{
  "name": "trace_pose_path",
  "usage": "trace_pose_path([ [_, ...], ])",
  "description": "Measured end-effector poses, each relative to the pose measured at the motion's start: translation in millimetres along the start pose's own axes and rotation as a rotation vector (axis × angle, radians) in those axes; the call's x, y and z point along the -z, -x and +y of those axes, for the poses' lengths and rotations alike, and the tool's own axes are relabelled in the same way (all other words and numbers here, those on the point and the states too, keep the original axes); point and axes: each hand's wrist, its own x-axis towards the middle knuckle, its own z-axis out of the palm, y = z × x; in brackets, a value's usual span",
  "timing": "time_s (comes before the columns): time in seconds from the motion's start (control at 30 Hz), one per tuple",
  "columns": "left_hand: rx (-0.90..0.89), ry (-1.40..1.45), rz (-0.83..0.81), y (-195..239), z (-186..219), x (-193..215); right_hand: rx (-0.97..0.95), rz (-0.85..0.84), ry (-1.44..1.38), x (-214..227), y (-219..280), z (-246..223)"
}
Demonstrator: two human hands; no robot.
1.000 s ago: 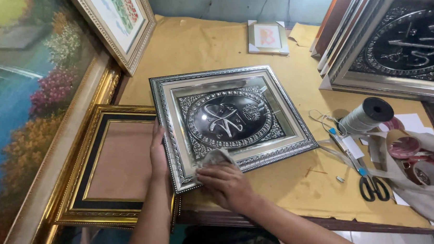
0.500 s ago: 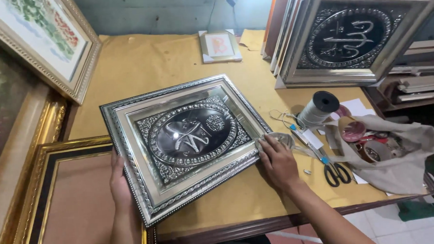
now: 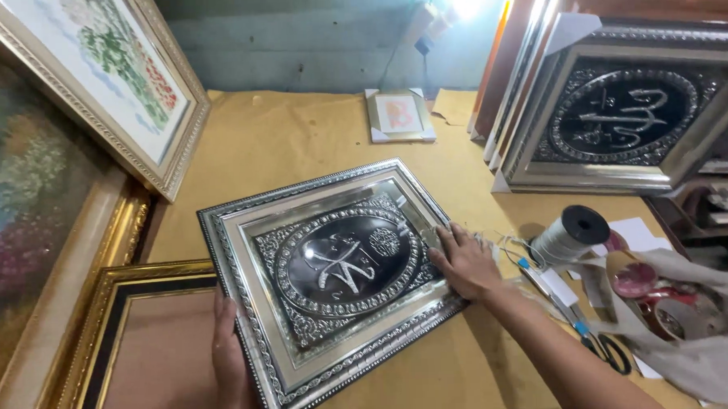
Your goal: Cleaning the glass of framed artwork and applying protective tape to the frame edges.
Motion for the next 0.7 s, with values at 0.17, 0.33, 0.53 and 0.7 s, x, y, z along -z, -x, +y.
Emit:
trace_pose_path([
  [0.17, 0.018, -0.053, 0.039, -17, -20, 6, 0.088, -0.034, 0.081, 9, -63, -27],
  [0.33, 0.099, 0.077, 0.077, 1, 11, -6, 0.09, -0.101, 0.141, 17, -121, -60],
  [0.53, -0.078, -0.066, -0.15, -166, -193, 83, 0.126, 0.029, 0.037, 9, -160, -79],
  [0.7, 0.06, 0.055, 0.051, -22, -24, 8, 0.359, 0.0, 0.006, -8, -132, -135],
])
